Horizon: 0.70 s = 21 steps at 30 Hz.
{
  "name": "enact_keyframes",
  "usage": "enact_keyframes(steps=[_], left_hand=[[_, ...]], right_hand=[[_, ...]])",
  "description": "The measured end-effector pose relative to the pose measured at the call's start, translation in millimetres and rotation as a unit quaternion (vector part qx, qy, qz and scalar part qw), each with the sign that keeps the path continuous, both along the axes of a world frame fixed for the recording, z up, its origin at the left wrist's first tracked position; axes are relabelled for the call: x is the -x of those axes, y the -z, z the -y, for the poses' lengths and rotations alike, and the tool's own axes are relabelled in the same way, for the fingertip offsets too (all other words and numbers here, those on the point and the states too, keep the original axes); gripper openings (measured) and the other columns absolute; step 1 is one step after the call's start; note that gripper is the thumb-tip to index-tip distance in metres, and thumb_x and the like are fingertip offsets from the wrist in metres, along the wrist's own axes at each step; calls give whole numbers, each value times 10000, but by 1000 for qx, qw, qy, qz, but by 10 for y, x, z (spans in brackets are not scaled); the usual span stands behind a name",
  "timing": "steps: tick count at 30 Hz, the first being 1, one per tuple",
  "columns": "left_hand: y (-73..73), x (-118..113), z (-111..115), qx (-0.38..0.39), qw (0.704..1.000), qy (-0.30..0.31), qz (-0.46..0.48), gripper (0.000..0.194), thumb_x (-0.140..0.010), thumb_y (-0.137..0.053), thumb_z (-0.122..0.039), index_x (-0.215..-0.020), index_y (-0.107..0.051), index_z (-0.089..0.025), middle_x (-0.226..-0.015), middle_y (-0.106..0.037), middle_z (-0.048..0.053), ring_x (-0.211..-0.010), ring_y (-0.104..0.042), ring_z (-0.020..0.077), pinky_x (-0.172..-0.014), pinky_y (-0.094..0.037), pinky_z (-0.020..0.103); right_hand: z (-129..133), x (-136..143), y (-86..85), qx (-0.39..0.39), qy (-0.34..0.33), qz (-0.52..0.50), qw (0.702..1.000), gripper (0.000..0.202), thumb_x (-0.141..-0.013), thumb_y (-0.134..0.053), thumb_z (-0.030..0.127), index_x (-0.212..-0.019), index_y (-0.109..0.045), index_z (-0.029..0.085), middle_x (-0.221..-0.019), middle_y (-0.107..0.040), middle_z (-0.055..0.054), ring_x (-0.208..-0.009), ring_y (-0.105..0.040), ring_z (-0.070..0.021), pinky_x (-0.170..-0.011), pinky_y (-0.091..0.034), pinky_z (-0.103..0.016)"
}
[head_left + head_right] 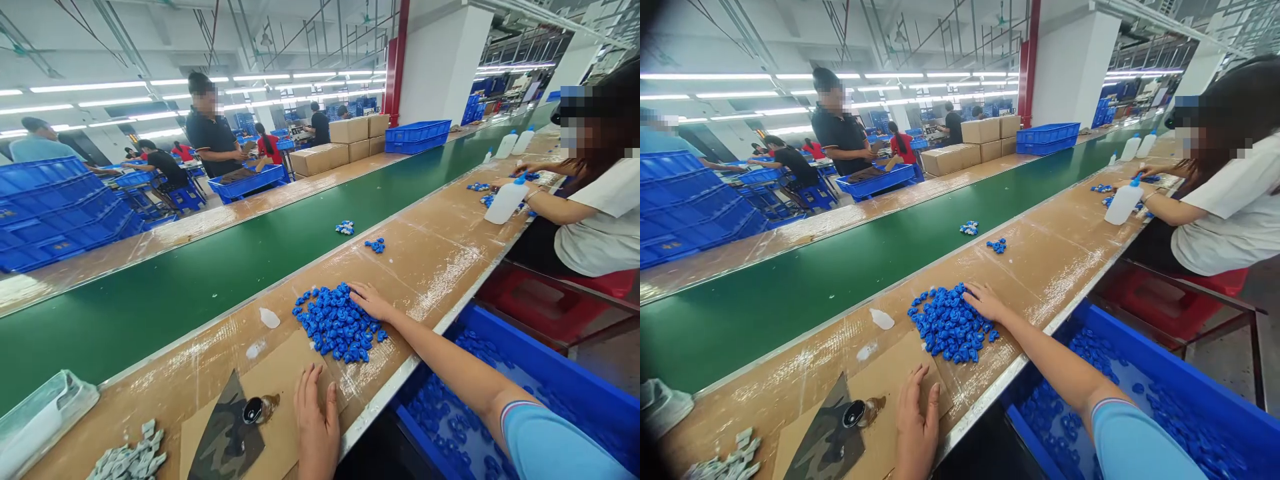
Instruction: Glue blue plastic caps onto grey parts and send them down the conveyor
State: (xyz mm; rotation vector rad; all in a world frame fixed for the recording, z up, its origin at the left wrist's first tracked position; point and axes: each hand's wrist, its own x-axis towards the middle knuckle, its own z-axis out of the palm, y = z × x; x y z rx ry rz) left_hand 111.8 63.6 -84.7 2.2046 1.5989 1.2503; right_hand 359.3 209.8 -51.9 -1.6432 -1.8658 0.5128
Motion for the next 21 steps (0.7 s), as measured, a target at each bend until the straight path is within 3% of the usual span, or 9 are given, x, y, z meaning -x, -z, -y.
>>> enact_keyframes(steps=[4,8,11,14,17,19,21], left_hand=[[7,-7,48,-7,1000,1,-8,365,-894,-495,-285,-1241,-508,-172,-1175,-628,158,-1149,-564,280,-932,-476,497],[-54,-109,42,-6,1000,-16,7,363,-904,-471,-316,-1225,-515,-154,-1168,-619,172,-1162,-543,296,-954,-447,531],[-96,-146,44,9,1000,-19,9,371,-900,-472,-349,-1209,-529,-152,-1163,-616,171,-1158,-538,302,-967,-433,542],[-117,-136,51,10,1000,-19,11,379,-901,-468,-365,-1200,-530,-141,-1152,-617,179,-1144,-541,305,-962,-435,540],[-119,-120,47,7,999,-17,27,365,-904,-465,-357,-1193,-526,-144,-1135,-622,176,-1118,-556,294,-952,-440,531],[-128,-125,46,5,999,-11,41,348,-904,-468,-349,-1187,-528,-156,-1127,-626,164,-1114,-560,285,-950,-441,524],[-164,-141,73,2,999,-6,51,326,-902,-477,-332,-1174,-534,-162,-1115,-632,156,-1106,-563,278,-940,-449,515]], right_hand=[[354,237,104,-10,44,7,999,545,-934,-367,548,-1381,-461,252,-1415,-494,-92,-1332,-415,-260,-1120,-273,-516],[465,505,118,-19,118,22,993,580,-933,-380,514,-1403,-428,177,-1428,-458,-159,-1348,-372,-319,-1112,-258,-539],[463,665,54,-39,183,52,981,554,-924,-419,489,-1376,-462,172,-1380,-504,-175,-1333,-376,-355,-1078,-291,-559],[544,680,-82,-55,207,58,975,526,-914,-457,449,-1366,-474,178,-1378,-502,-173,-1331,-362,-382,-1049,-300,-597],[816,566,-245,-124,144,27,981,391,-940,-422,381,-1251,-571,198,-1272,-588,-140,-1229,-486,-314,-1014,-383,-523],[1086,501,-319,-154,26,-7,988,311,-958,-393,334,-1056,-661,212,-1006,-688,-94,-976,-623,-221,-882,-494,-376],[1364,491,-330,-125,-56,2,991,279,-950,-429,334,-929,-679,211,-773,-675,-50,-701,-633,-171,-684,-524,-292]])
